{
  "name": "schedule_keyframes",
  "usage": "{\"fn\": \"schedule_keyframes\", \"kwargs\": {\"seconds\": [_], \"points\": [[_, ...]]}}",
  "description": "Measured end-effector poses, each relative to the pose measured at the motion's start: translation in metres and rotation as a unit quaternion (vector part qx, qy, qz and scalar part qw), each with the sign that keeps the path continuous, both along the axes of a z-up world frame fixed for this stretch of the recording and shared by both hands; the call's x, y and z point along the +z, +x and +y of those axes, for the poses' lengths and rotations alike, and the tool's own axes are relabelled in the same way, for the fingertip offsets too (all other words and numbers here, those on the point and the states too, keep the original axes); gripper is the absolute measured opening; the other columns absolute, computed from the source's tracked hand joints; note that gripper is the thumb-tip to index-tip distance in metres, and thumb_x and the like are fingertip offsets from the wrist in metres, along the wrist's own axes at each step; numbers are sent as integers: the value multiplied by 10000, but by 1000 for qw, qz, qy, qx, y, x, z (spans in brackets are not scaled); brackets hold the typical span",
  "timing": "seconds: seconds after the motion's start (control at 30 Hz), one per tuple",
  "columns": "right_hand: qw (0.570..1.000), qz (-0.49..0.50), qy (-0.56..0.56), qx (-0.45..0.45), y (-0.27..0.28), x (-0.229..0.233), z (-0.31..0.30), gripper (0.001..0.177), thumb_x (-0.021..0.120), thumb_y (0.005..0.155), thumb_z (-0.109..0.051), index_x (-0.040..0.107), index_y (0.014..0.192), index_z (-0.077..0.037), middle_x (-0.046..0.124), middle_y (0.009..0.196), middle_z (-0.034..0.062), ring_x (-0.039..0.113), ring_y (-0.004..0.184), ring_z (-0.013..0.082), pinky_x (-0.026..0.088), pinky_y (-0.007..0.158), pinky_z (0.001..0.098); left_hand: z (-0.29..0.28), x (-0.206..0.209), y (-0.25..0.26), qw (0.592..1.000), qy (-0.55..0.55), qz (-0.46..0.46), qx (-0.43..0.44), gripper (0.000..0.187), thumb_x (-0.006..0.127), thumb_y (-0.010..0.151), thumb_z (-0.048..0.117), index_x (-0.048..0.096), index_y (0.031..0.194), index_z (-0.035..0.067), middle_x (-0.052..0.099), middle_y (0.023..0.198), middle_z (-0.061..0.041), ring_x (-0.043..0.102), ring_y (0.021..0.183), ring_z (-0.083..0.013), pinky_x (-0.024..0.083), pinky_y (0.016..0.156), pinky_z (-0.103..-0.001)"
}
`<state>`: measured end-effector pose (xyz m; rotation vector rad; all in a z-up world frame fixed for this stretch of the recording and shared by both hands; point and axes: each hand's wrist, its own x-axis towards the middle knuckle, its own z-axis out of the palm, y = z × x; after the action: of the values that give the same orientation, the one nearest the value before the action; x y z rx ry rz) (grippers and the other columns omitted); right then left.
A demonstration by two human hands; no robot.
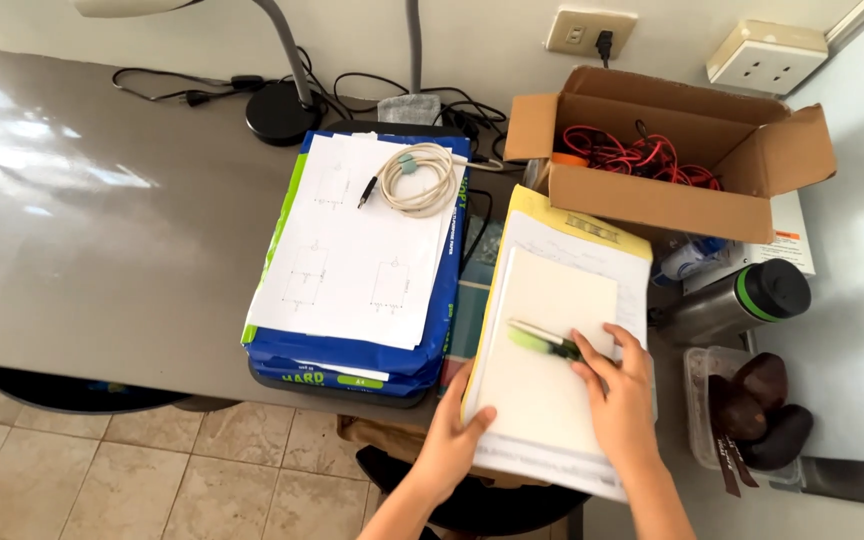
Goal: Organizing textbooks, notebooks, and papers on a desk while checking a bag and drawer.
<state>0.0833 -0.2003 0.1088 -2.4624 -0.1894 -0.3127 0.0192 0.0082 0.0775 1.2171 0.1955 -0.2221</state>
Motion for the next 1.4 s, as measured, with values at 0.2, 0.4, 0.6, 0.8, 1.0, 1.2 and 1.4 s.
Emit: {"fn": "schedule_keyframes", "kwargs": {"seconds": [0.2, 0.4, 0.6, 0.8, 1.0, 1.2, 1.4], "points": [[996, -51, -62, 23, -6, 58, 47, 395, 760, 827, -157, 764, 1218, -211, 551, 1352, 113, 522, 1188, 356, 472, 995, 442, 38, 31, -12, 996, -75, 38, 19, 725, 582, 918, 45, 282, 1578, 87, 560, 1501, -190, 550, 1361, -266, 474, 1107, -374], [993, -55, -43, 94, 18, 65, 128, 371, 755, 845, -171, 764, 1215, -196, 529, 1378, 155, 502, 1240, 370, 475, 997, 442, 114, 29, -7, 992, -26, 29, 119, 698, 620, 934, 54, 322, 1566, 68, 527, 1544, -172, 520, 1379, -245, 427, 1125, -368], [990, -16, -51, 127, 63, 42, 199, 356, 724, 885, -189, 747, 1241, -180, 496, 1412, 192, 491, 1259, 378, 479, 992, 444, 194, 21, 43, 990, 37, 64, 121, 742, 624, 909, 97, 330, 1587, 151, 592, 1494, -166, 559, 1353, -229, 415, 1116, -346], [990, -2, -82, 117, 70, 17, 217, 353, 695, 912, -198, 735, 1261, -168, 512, 1398, 177, 501, 1265, 357, 476, 1012, 440, 214, 56, 63, 925, 366, 38, 93, 639, 635, 924, 161, 444, 1533, 165, 711, 1284, -206, 701, 1140, -311, 530, 975, -417], [985, 3, -110, 133, 68, 25, 215, 417, 708, 898, -224, 691, 1307, -145, 499, 1407, 186, 482, 1277, 366, 434, 1035, 477, 208, 35, 64, 781, 607, -110, 92, 579, 704, 874, 221, 513, 1409, 107, 529, 1342, -166, 469, 1271, -367, 387, 1034, -511], [984, -67, -90, 141, 64, 38, 195, 439, 727, 890, -253, 691, 1314, -145, 533, 1402, 191, 483, 1293, 382, 389, 1081, 500, 189, 44, 72, 749, 623, -206, 93, 573, 670, 915, 199, 498, 1448, 79, 458, 1437, -212, 416, 1336, -409, 249, 1118, -576], [989, -101, -67, -86, 68, -15, 56, 435, 698, 955, -251, 657, 1345, -63, 634, 1264, 197, 578, 1196, 390, 467, 1012, 492, 139, 26, 64, 723, 610, -306, 112, 425, 629, 920, 57, 596, 1344, 46, 564, 1345, -198, 519, 1278, -382, 390, 1093, -546]]}}
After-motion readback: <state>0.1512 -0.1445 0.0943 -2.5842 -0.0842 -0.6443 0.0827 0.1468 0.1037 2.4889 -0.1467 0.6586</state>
